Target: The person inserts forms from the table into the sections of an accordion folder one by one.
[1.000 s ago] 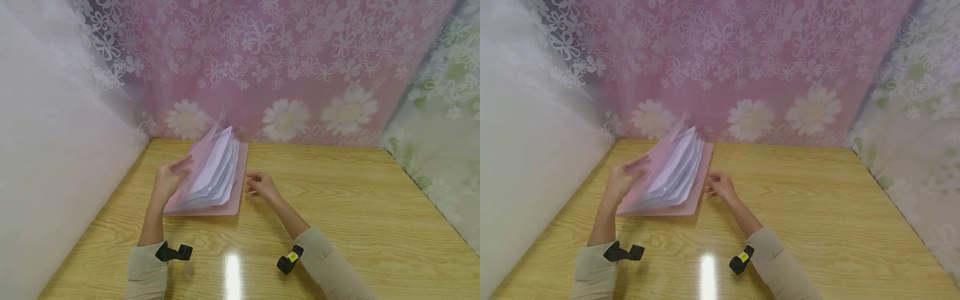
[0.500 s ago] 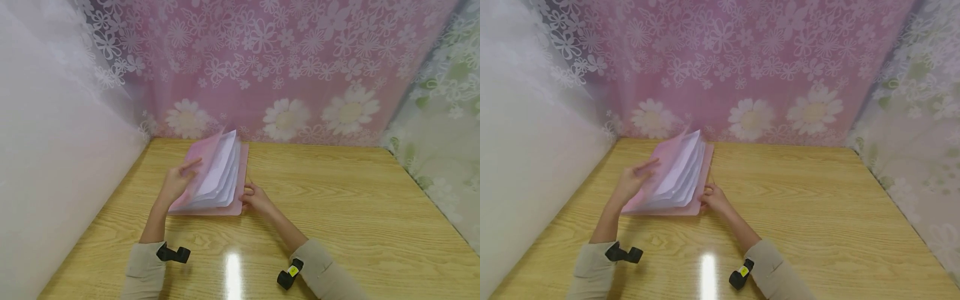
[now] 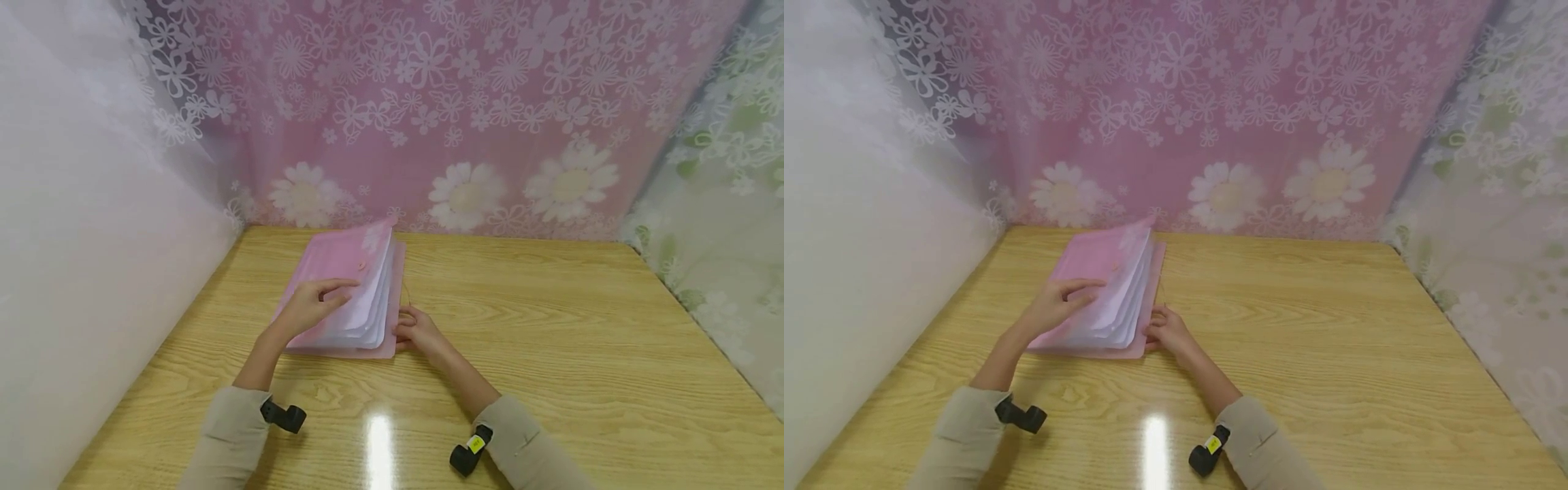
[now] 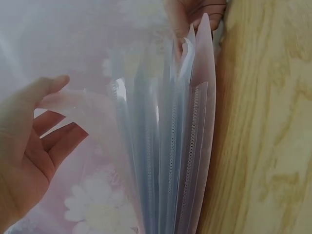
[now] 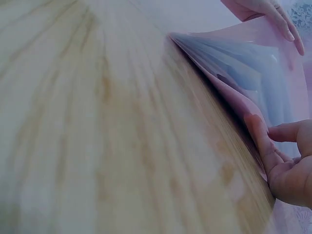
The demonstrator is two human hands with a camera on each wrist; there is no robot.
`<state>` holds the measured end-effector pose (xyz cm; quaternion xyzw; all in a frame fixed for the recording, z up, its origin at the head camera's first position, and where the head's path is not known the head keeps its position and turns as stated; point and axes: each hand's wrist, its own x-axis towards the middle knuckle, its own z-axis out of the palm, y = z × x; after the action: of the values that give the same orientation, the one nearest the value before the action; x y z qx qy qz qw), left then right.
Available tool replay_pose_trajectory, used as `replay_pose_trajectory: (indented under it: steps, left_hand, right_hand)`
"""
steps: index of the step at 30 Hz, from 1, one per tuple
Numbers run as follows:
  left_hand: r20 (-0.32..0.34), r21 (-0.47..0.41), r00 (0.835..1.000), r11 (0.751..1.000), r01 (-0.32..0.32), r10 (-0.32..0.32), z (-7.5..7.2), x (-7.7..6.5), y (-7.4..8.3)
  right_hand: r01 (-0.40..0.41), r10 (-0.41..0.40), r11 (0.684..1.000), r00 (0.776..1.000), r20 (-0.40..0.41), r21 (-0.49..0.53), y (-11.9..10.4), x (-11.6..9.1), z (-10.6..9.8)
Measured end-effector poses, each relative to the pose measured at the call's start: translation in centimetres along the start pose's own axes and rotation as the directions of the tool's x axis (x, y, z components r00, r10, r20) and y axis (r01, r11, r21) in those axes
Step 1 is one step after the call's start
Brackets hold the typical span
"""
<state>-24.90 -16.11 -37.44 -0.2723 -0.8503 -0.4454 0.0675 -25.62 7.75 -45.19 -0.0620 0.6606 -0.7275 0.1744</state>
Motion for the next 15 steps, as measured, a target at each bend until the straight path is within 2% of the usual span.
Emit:
replay_pose_trajectory:
  steps: [5, 8, 11, 15]
  left_hand:
    - [0.110, 0.022, 0.994, 1.000, -0.003, 0.001, 1.2, 0.4, -0.1]
    - [0.183, 0.047, 0.983, 0.998, -0.037, 0.028, 2.2, 0.8, -0.2]
    - [0.279, 0.070, 0.958, 0.994, -0.085, 0.062, 3.3, 1.1, -0.5]
    - [0.403, 0.088, 0.912, 0.989, -0.117, 0.072, 4.5, 1.1, -0.9]
  right_hand:
    - [0.020, -0.020, 1.000, 0.998, 0.054, 0.015, 0.1, 0.0, -0.4]
    - [0.024, -0.025, 0.999, 0.997, 0.074, 0.024, 0.2, 0.0, -0.7]
    - [0.013, -0.016, 1.000, 0.996, 0.087, 0.025, 0.4, -0.1, -1.0]
    - [0.009, -0.011, 1.000, 0.994, 0.112, 0.018, 0.6, -0.2, -1.1]
